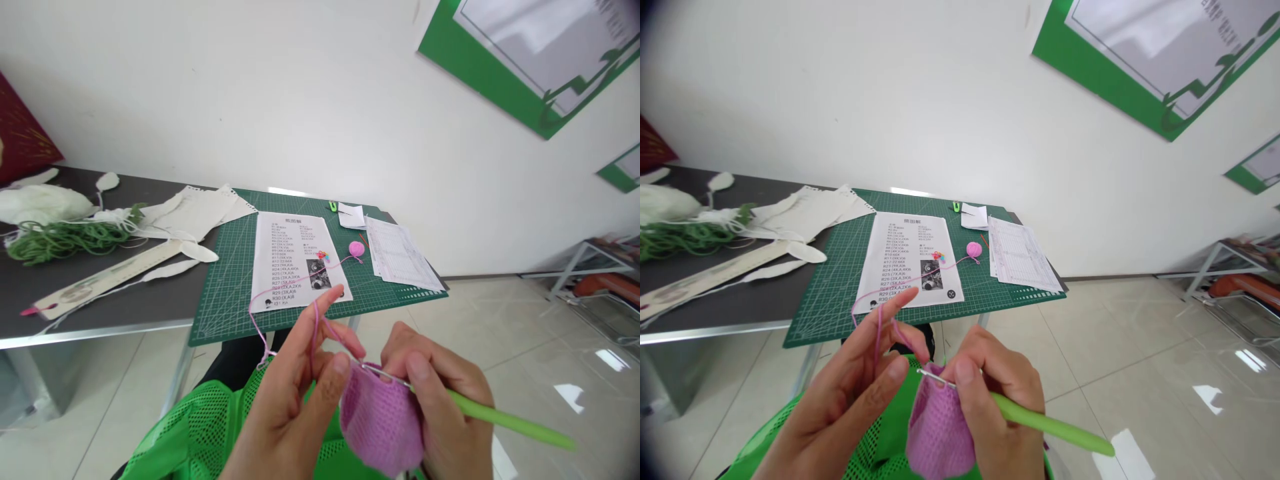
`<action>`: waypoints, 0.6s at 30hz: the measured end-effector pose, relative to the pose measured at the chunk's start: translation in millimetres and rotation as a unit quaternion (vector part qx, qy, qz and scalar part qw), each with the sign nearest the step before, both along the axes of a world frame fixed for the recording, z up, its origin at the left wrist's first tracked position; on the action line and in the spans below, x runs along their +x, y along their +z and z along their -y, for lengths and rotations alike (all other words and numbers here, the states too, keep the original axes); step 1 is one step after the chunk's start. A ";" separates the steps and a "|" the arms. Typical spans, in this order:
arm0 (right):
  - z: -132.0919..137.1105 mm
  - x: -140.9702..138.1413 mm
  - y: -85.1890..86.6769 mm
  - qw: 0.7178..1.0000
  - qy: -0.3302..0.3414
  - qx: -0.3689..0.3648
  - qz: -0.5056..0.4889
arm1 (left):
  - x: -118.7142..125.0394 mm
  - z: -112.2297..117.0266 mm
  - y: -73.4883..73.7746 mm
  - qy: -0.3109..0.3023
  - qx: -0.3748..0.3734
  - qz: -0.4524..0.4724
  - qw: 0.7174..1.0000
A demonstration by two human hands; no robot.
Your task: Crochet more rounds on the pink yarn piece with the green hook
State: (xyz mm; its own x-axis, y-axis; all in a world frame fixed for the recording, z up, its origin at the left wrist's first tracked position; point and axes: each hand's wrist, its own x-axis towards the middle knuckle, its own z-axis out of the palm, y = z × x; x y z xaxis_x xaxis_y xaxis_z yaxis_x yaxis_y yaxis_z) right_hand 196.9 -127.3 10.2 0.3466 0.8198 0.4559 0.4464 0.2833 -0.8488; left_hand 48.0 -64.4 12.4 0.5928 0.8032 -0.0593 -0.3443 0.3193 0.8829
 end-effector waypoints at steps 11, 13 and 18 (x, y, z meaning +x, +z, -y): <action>-3.6 -8.0 -1.2 0.998 0.010 0.044 0.049 | -5.7 -8.6 12.0 -0.098 -0.021 -0.037 0.994; -3.4 -8.1 0.4 0.996 0.020 0.056 0.068 | -6.6 -9.8 13.8 -0.119 -0.038 -0.024 0.992; -4.0 -9.0 3.6 0.990 0.039 0.088 0.101 | -12.9 -15.0 6.5 -0.177 -0.047 0.004 0.983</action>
State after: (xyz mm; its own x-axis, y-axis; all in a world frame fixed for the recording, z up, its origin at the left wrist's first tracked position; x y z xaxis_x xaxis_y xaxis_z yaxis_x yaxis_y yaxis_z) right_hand 187.9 -123.3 13.8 0.1718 0.7425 0.6474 0.5736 0.4589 -0.6785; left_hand 35.2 -49.4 18.9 0.8344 0.5384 -0.1176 -0.2037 0.4995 0.8420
